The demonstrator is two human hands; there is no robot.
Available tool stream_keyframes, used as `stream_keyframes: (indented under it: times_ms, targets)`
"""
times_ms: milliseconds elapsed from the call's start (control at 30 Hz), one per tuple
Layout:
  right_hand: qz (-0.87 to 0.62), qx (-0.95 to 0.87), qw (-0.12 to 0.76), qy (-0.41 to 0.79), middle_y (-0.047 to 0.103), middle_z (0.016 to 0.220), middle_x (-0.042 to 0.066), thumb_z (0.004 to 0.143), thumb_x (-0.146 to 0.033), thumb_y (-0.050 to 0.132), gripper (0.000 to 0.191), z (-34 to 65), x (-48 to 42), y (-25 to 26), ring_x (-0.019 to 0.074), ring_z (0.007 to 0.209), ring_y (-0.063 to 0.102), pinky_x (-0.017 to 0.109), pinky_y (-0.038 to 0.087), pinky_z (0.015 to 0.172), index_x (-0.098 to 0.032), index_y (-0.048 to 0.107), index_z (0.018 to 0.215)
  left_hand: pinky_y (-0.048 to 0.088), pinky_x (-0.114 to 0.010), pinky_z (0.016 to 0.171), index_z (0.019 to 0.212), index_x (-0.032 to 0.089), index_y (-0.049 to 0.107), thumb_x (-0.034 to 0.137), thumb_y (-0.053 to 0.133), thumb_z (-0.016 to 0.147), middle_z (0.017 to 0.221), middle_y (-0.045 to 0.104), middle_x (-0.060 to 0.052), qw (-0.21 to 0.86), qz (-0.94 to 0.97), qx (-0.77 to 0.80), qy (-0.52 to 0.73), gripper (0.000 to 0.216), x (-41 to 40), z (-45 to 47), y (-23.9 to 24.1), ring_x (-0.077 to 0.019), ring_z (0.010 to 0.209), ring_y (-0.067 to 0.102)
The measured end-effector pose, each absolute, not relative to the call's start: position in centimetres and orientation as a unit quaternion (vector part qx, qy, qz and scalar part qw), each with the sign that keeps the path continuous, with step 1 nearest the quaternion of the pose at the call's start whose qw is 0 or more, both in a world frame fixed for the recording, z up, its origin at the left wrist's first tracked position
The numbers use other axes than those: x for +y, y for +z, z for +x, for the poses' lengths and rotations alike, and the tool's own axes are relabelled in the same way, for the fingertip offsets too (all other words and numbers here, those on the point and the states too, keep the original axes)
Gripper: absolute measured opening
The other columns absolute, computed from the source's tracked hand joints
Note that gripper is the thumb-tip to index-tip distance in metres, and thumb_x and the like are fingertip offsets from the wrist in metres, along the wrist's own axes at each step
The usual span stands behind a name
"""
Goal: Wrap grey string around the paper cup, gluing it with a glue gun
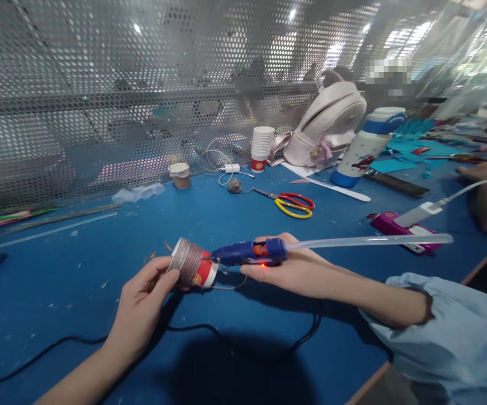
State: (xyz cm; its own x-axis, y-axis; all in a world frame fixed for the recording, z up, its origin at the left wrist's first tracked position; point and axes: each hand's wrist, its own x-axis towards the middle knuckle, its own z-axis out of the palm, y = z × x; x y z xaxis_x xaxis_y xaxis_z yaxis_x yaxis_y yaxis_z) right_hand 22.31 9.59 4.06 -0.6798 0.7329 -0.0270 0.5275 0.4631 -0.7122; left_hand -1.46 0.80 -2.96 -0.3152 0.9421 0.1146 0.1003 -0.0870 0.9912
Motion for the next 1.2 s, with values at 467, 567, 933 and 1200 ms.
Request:
stream_keyframes:
  times_ms: [467, 567, 933, 1200]
  targets:
    - [-0.241, -0.915, 0.191, 0.262, 0.060, 0.064, 0.000, 0.084, -0.033, 0.056, 0.019, 22.0, 7.7, 1.9, 0.0076, 0.050, 0.049, 0.019, 0.034, 0.048, -0.016, 0.057, 0.074, 0.052, -0.032, 0.068, 0.093, 0.020, 0.073, 0.040, 0.070, 0.074, 0.083, 0.071, -0.005, 0.371, 0.447, 0.570, 0.582, 0.028, 0.8, -1.1, -2.8, -0.0201, 0.070, 0.064]
    - [-0.209, -0.914, 0.204, 0.282, 0.063, 0.068, 0.002, 0.083, -0.029, 0.055, 0.015, 22.1, 7.6, 2.0, 0.0084, 0.052, 0.053, 0.020, 0.036, 0.048, -0.015, 0.058, 0.077, 0.052, -0.032, 0.070, 0.095, 0.019, 0.073, 0.038, 0.068, 0.077, 0.088, 0.071, -0.005, 0.377, 0.453, 0.565, 0.577, 0.027, 0.8, -1.2, -2.9, -0.0194, 0.071, 0.065]
    - [-0.408, -0.791, 0.186, 0.415, 0.050, 0.048, -0.004, 0.085, -0.051, 0.052, 0.040, 22.1, 11.8, 3.8, 0.0084, 0.044, 0.046, 0.020, 0.036, 0.046, -0.015, 0.068, 0.077, 0.054, -0.029, 0.069, 0.096, 0.021, 0.070, 0.038, 0.065, 0.082, 0.085, 0.069, 0.000, 0.391, 0.434, 0.566, 0.581, 0.023, 1.2, -1.4, -3.0, -0.0157, 0.067, 0.066]
    - [-0.411, -0.831, 0.164, 0.337, 0.069, 0.090, 0.002, 0.088, -0.041, 0.051, 0.033, 19.7, 16.4, -0.5, 0.0158, 0.082, 0.060, 0.026, 0.044, 0.073, -0.018, 0.069, 0.104, 0.055, -0.027, 0.061, 0.093, 0.019, 0.070, 0.044, 0.069, 0.077, 0.082, 0.070, 0.000, 0.384, 0.412, 0.595, 0.573, 0.029, 1.2, -1.2, -2.2, -0.0154, 0.059, 0.067]
